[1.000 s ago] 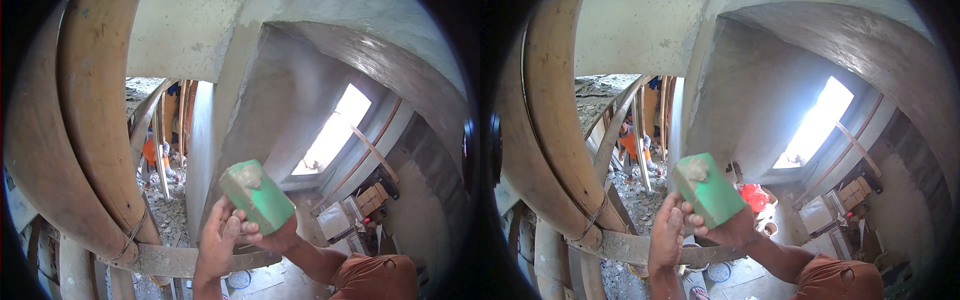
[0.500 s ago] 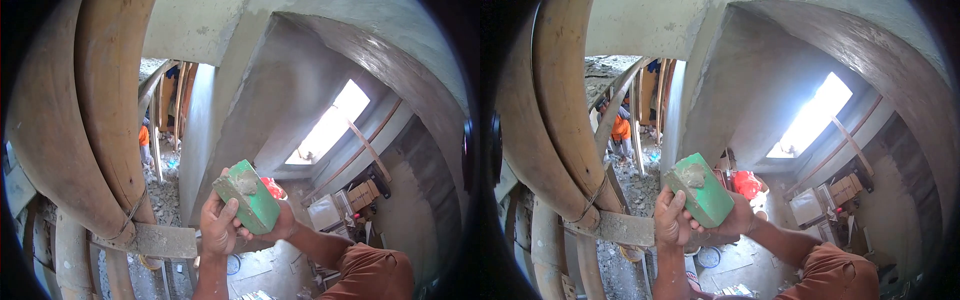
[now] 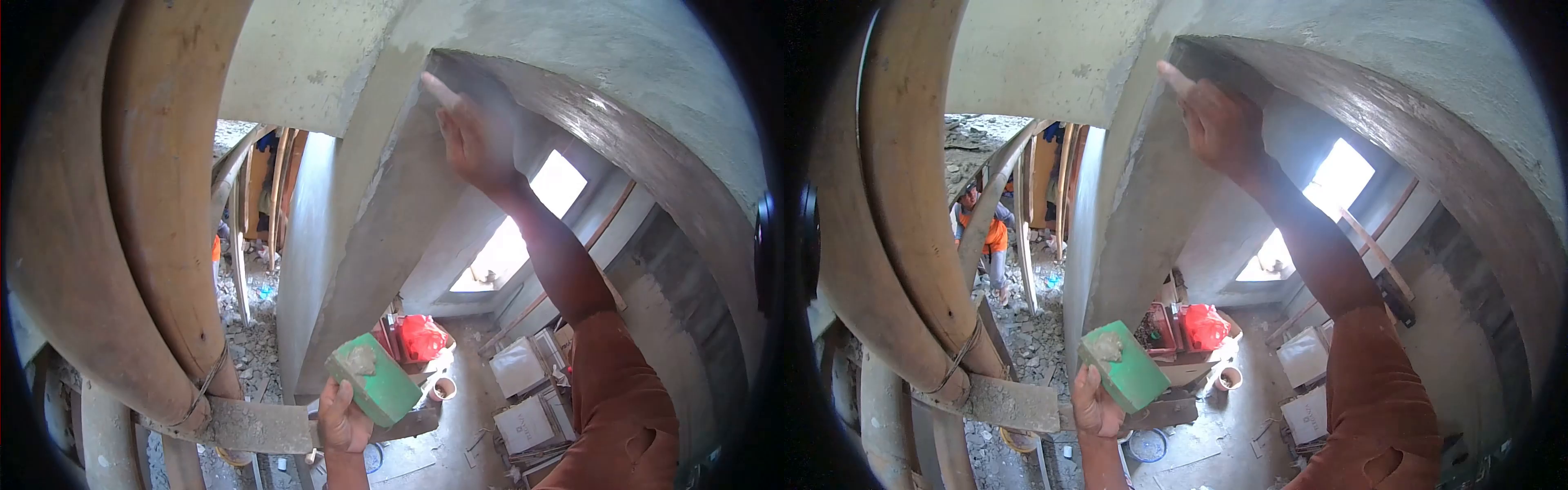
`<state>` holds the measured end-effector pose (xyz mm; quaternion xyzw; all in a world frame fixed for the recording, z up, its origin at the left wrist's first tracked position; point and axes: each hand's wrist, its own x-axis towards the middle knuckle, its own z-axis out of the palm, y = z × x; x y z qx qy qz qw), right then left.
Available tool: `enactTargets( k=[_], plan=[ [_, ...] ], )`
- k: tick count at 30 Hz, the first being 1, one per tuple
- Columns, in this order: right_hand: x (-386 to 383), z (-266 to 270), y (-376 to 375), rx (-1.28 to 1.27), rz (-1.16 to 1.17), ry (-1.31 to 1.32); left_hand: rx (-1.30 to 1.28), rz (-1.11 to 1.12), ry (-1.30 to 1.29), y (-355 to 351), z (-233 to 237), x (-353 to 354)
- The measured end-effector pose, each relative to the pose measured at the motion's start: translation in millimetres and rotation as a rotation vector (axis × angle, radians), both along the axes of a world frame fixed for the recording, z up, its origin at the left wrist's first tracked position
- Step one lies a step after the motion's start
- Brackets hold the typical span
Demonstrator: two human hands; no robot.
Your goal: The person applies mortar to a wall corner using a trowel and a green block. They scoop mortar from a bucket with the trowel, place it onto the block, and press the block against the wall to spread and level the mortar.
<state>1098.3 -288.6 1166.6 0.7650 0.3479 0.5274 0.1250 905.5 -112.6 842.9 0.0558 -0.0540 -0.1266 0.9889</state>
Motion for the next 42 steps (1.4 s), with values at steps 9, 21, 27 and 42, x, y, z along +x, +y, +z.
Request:
enactTargets(
  k=[9, 21, 27, 42],
  plan=[
    [25.7, 19.9, -0.8, -0.043, 0.013, -0.198, 0.091, -0.034, -0.076, -3.1, -4.7, -5.7],
    [36.9, 35.4, -6.2, -0.122, -0.061, -0.161, 0.093, -0.058, -0.056, -1.0, -2.4, -8.6],
    [49.8, 41.2, -16.3, -0.165, -0.022, -0.206, 0.135, -0.054, -0.065, -1.4, -9.2, -11.5],
    [53.4, 41.2, -16.1, -0.154, 0.126, -0.25, 0.165, -0.076, -0.089, 2.6, 4.1, -9.7]
  ],
)
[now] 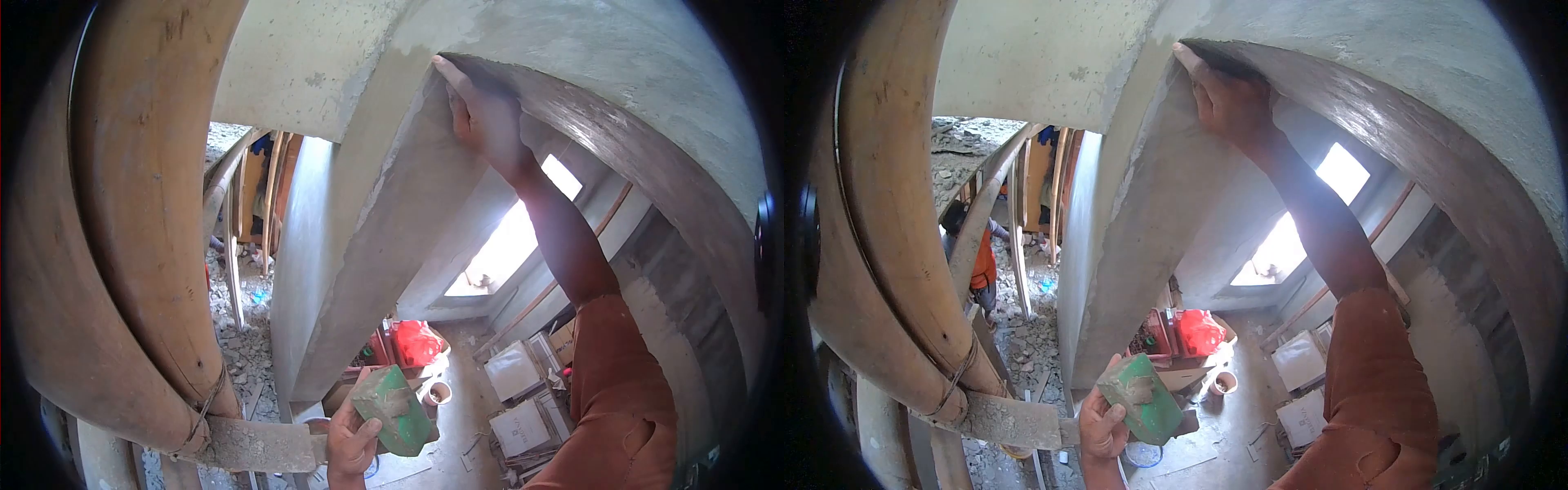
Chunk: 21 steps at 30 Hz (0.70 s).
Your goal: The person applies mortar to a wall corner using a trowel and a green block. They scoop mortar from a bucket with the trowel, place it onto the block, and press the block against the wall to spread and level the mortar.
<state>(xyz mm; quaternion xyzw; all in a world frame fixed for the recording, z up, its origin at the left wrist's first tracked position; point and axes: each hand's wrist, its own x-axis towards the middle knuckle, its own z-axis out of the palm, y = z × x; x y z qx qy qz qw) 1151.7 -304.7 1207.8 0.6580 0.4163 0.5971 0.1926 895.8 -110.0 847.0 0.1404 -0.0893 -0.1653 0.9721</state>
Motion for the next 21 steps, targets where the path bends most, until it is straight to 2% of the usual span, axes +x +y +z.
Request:
enactTargets(
  k=[4, 6, 9, 12, 16, 18, 21],
  plan=[
    [-5.2, 0.2, 9.9, 0.016, -0.015, 0.016, -0.053, -0.022, -0.063, -0.4, -3.3, 0.1],
    [-7.1, -2.3, 11.9, 0.093, -0.159, 0.062, -0.036, -0.022, -0.073, -0.2, -4.8, -0.1],
    [-5.7, -2.4, 12.7, 0.109, -0.201, 0.044, -0.02, -0.027, -0.086, 0.6, -4.3, -0.1],
    [-0.9, -0.3, 11.6, 0.084, -0.131, 0.025, 0.002, -0.009, -0.044, -1.3, 1.3, -2.3],
    [0.1, -2.5, 9.3, 0.126, -0.148, 0.008, 0.042, 0.011, -0.008, -1.8, 1.7, -2.9],
    [2.1, 0.6, 7.2, 0.097, -0.001, -0.023, 0.035, 0.009, -0.015, -1.8, 3.7, -2.8],
    [-3.8, -2.7, 7.3, 0.137, -0.074, 0.043, 0.007, -0.012, -0.063, -2.5, -1.2, -2.0]
  ],
)
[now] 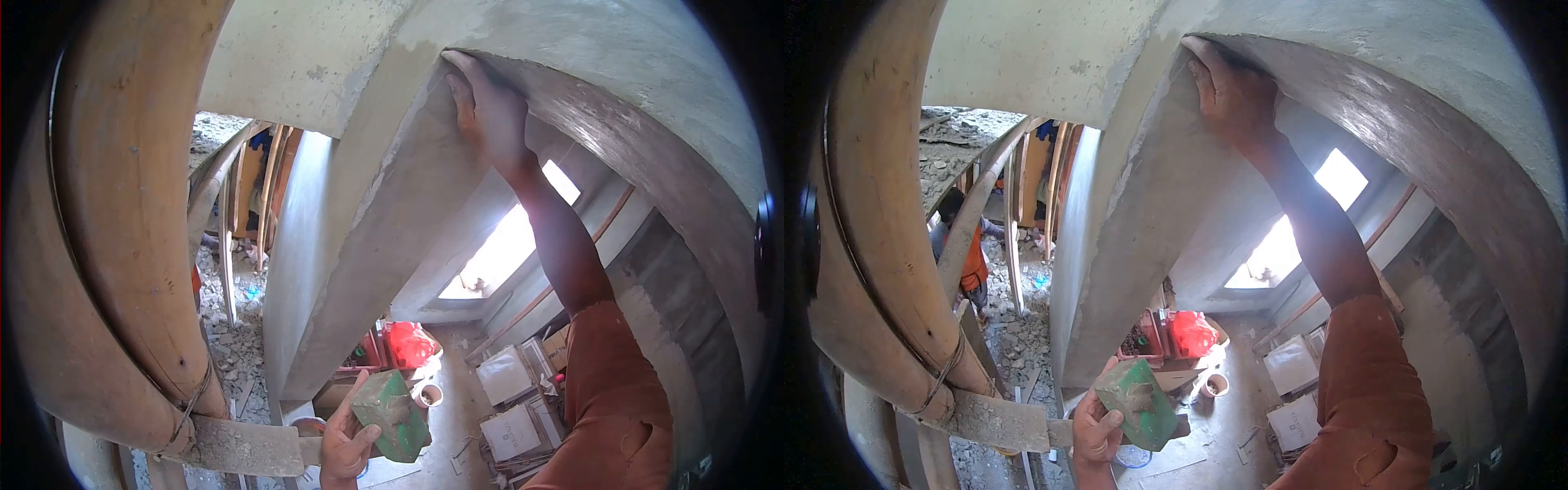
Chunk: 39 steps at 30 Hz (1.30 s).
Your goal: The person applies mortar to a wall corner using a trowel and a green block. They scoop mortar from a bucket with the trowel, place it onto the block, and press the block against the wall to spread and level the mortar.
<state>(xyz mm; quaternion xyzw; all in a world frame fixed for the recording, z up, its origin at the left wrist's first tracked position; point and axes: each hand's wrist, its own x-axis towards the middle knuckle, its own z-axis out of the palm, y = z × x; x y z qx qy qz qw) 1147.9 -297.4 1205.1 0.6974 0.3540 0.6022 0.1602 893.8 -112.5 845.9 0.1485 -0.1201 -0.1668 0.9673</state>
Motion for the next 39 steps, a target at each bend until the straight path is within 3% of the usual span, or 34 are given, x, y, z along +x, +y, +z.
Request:
enactTargets(
  k=[10, 16, 18, 19, 21, 22, 24, 26, 28, 30, 32, 35, 37, 39],
  plan=[
    [-7.0, 0.0, 2.4, -0.012, 0.033, 0.057, 0.052, -0.003, 0.021, -4.4, 8.9, -2.3],
    [-8.3, -5.6, -0.9, 0.045, -0.151, 0.058, 0.071, -0.008, 0.006, -4.3, 12.9, -3.0],
    [2.6, -7.7, -10.9, 0.0, 0.079, -0.017, 0.062, -0.013, -0.028, -5.8, 6.5, -1.0],
    [0.0, -13.4, -6.9, 0.003, 0.085, -0.014, 0.051, -0.02, -0.059, -6.6, 3.8, 0.2],
    [-7.2, -29.0, -1.7, 0.356, 0.258, 0.223, 0.058, -0.005, -0.081, -8.2, 1.3, 4.0],
    [-8.8, -36.3, 1.9, 0.37, 0.249, 0.241, 0.072, -0.001, -0.088, -7.2, -1.4, 1.5],
    [-12.1, -58.1, 10.2, 0.605, 0.308, 0.289, 0.094, 0.028, -0.068, -5.3, -0.1, 2.6],
    [-9.0, -75.4, -3.6, 0.675, 0.225, 0.374, 0.103, 0.078, -0.067, -3.2, 1.9, 4.3],
    [-13.2, -98.4, -23.2, 0.722, 0.328, 0.577, 0.077, 0.147, -0.014, -3.0, -1.4, 5.5],
    [-49.0, -125.6, -29.1, 0.802, 0.23, 0.786, 0.105, 0.168, 0.046, -1.1, -4.2, 2.1],
    [-80.1, -161.1, -42.6, 0.863, 0.152, 0.983, -0.024, 0.225, 0.063, 4.6, 1.7, 4.1],
    [-129.7, -218.9, -79.0, 0.682, -0.006, 1.21, -0.073, 0.245, 0.091, 9.2, 0.3, 2.0],
    [-157.8, -265.1, -110.6, 1.02, -0.08, 1.32, -0.039, 0.268, 0.087, 8.1, -7.4, 2.6],
    [-189.1, -310.9, -146.7, 1.163, -0.154, 1.359, -0.076, 0.274, 0.078, 8.0, -14.5, 1.4]
  ],
)
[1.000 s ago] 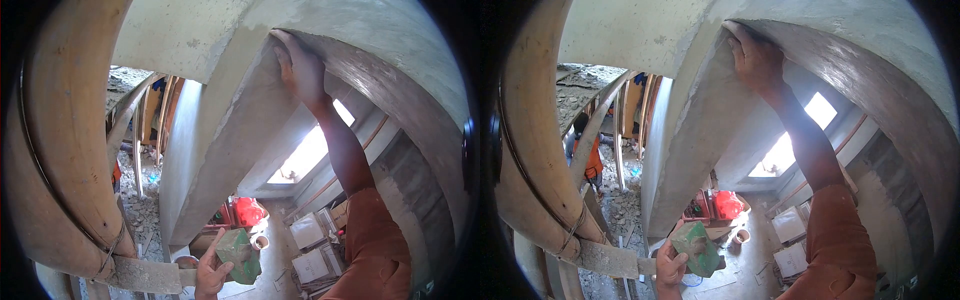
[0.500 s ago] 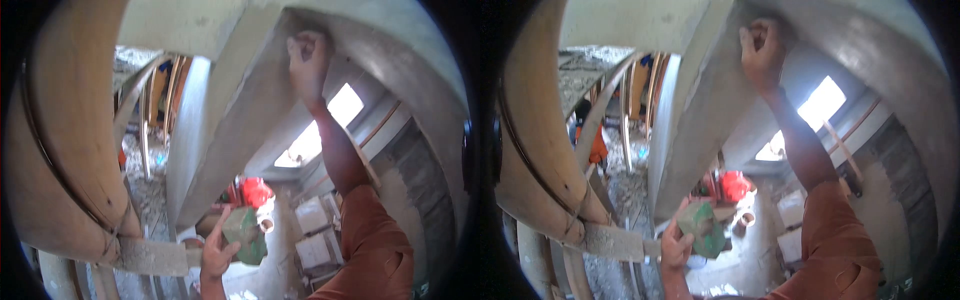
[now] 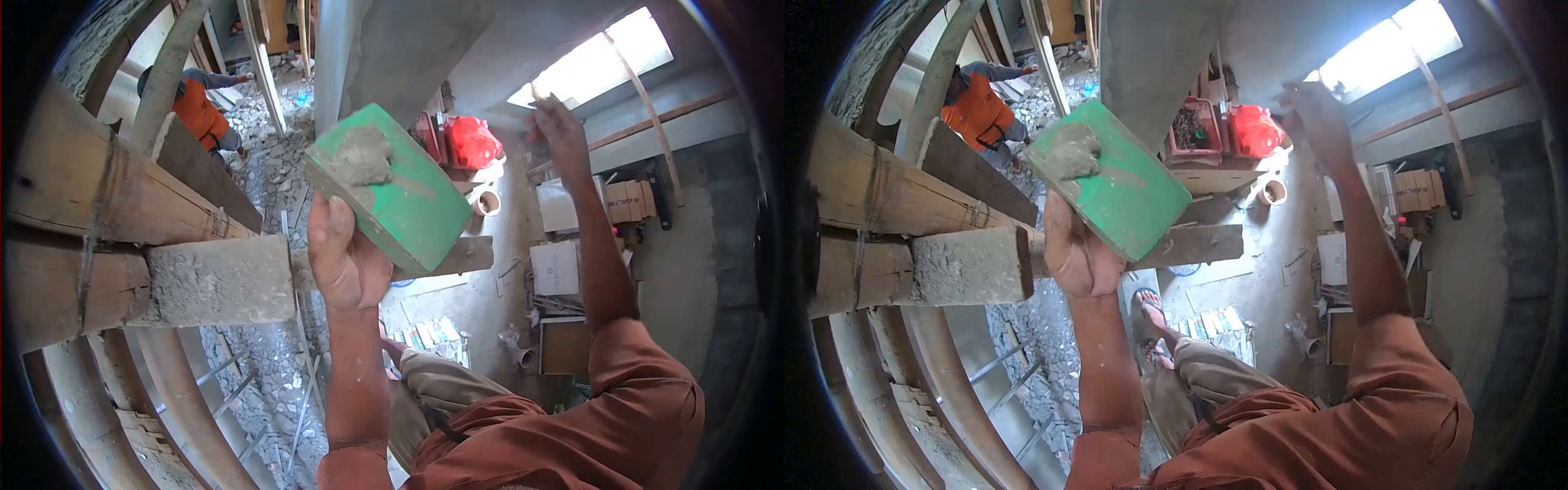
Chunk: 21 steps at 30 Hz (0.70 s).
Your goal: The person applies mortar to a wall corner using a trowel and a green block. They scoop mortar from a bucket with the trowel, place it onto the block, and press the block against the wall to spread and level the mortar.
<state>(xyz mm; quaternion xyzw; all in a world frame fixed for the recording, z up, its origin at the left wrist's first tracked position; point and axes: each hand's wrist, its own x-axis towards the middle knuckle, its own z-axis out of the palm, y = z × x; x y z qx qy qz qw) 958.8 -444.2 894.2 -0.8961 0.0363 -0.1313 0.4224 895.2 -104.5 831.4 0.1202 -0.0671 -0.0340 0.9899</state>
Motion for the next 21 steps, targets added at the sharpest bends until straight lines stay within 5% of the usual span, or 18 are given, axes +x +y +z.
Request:
enactTargets(
  k=[5, 9, 15, 18, 21],
  plan=[
    [-94.1, -158.5, -61.5, 0.268, -0.222, 0.275, 0.027, 0.024, 0.062, 16.3, 9.9, 5.5],
    [-173.0, -277.6, -50.9, 0.442, -0.25, 0.629, -0.22, -0.212, -0.155, 37.1, 1.8, 10.9],
    [-224.3, -466.3, 21.4, 0.346, -0.361, 1.006, -0.096, -0.387, -0.411, 59.6, 5.7, 36.6],
    [-231.0, -555.0, 66.7, 0.098, -0.135, 0.887, -0.019, -0.407, -0.474, 71.6, 6.6, 49.1],
    [-199.8, -561.0, 143.6, 0.431, -0.089, 1.013, 0.198, -0.416, -0.502, 103.4, 12.4, 65.6]
  ],
)
